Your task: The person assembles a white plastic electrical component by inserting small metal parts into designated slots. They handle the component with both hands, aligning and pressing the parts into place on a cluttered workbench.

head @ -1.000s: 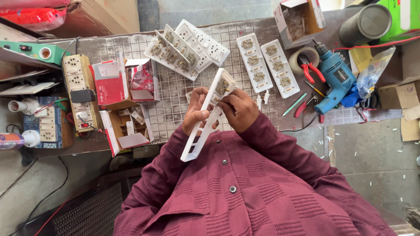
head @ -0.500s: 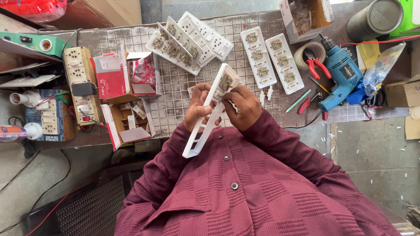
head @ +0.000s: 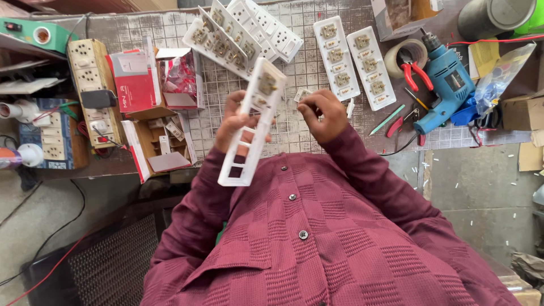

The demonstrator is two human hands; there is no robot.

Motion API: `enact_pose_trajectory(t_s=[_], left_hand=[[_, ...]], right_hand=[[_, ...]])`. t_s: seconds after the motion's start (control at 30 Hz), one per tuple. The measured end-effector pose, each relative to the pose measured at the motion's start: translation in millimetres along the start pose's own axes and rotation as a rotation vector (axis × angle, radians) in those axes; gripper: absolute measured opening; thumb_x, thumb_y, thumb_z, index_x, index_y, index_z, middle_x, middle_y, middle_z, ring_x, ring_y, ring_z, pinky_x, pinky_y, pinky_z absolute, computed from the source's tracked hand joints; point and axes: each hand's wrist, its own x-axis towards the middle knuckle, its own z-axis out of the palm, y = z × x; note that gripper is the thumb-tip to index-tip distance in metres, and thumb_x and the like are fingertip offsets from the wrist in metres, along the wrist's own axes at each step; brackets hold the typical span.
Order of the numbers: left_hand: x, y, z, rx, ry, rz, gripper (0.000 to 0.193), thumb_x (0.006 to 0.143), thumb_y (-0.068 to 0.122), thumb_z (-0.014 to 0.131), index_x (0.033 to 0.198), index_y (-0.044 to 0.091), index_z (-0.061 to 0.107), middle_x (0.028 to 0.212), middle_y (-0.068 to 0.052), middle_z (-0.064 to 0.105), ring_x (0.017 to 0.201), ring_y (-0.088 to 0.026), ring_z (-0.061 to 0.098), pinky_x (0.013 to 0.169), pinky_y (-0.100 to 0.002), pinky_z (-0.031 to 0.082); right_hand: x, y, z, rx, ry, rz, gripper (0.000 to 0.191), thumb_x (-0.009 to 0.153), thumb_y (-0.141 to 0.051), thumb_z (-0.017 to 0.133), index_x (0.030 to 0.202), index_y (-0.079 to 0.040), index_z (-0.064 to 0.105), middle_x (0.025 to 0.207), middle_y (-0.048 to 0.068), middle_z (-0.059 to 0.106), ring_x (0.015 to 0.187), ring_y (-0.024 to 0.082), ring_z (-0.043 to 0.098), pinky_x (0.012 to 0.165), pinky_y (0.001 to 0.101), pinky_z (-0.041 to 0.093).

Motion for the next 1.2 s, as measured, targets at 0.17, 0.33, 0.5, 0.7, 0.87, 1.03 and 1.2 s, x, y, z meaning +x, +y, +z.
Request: enact_pose_trajectory(t_s=[0.17,0.33,0.5,0.7,0.87,1.03,1.2], left_hand=[[-22,19,-4,-0.014,0.054,-0.001,0.067,0.087,0.022,0.078,0.142,0.015,0.039,0.133,-0.024,0.053,0.115,-0.044,0.066,0.079,-0.056,0.066],[-32,16,-2,-0.017,0.075,-0.001,0.064,0.09,0.025,0.077,0.142,0.012,0.041,0.132,-0.026,0.054,0.115,-0.047,0.064,0.081,-0.059,0.064],[-31,9,-2,-0.088,0.088,-0.055,0.064,0.088,0.026,0.077,0.14,0.015,0.04,0.131,-0.023,0.053,0.114,-0.046,0.064,0.08,-0.059,0.064],[-27,0,3,-0.115,0.069,-0.077,0.064,0.088,0.026,0.075,0.141,0.014,0.04,0.131,-0.025,0.051,0.116,-0.045,0.063,0.084,-0.061,0.063],[-23,-1,9,-0.105,0.064,-0.106,0.063,0.088,0.024,0.075,0.138,0.007,0.04,0.131,-0.029,0.049,0.116,-0.049,0.064,0.082,-0.063,0.064],[-22,-1,19,-0.092,0.112,-0.142,0.058,0.086,0.022,0.074,0.13,0.004,0.04,0.131,-0.029,0.049,0.113,-0.046,0.065,0.079,-0.063,0.065],[-20,-3,30,0.009,0.141,-0.176,0.054,0.089,0.02,0.071,0.129,0.002,0.041,0.126,-0.025,0.05,0.108,-0.044,0.066,0.075,-0.056,0.067]], right_hand=[[5,68,62,-0.189,-0.338,0.193,0.012,0.095,-0.017,0.071,0.097,-0.006,0.077,0.09,0.008,0.07,0.08,0.022,0.065,0.077,0.038,0.058],[1,73,101,-0.307,-0.472,-0.059,0.018,0.09,-0.017,0.072,0.102,-0.004,0.075,0.096,0.012,0.067,0.088,0.029,0.065,0.079,0.0407,0.057],[9,58,104,-0.415,-0.561,-0.086,0.022,0.093,-0.02,0.07,0.108,-0.004,0.071,0.102,0.014,0.065,0.094,0.032,0.066,0.083,0.0427,0.057],[10,65,103,-0.254,-0.478,-0.017,0.033,0.09,-0.019,0.069,0.116,0.001,0.068,0.107,0.021,0.068,0.096,0.036,0.068,0.083,0.0457,0.056],[10,82,85,-0.029,-0.242,0.282,0.022,0.09,-0.019,0.071,0.1,0.001,0.072,0.09,0.017,0.071,0.077,0.027,0.069,0.073,0.0409,0.059],[14,45,22,0.647,0.09,0.457,0.01,0.093,-0.007,0.069,0.092,-0.005,0.06,0.079,0.008,0.065,0.063,0.013,0.062,0.056,0.0287,0.058],[22,-37,-14,0.493,-0.044,0.015,0.021,0.092,-0.004,0.075,0.106,-0.004,0.059,0.091,0.003,0.071,0.074,0.01,0.066,0.064,0.0234,0.055]])
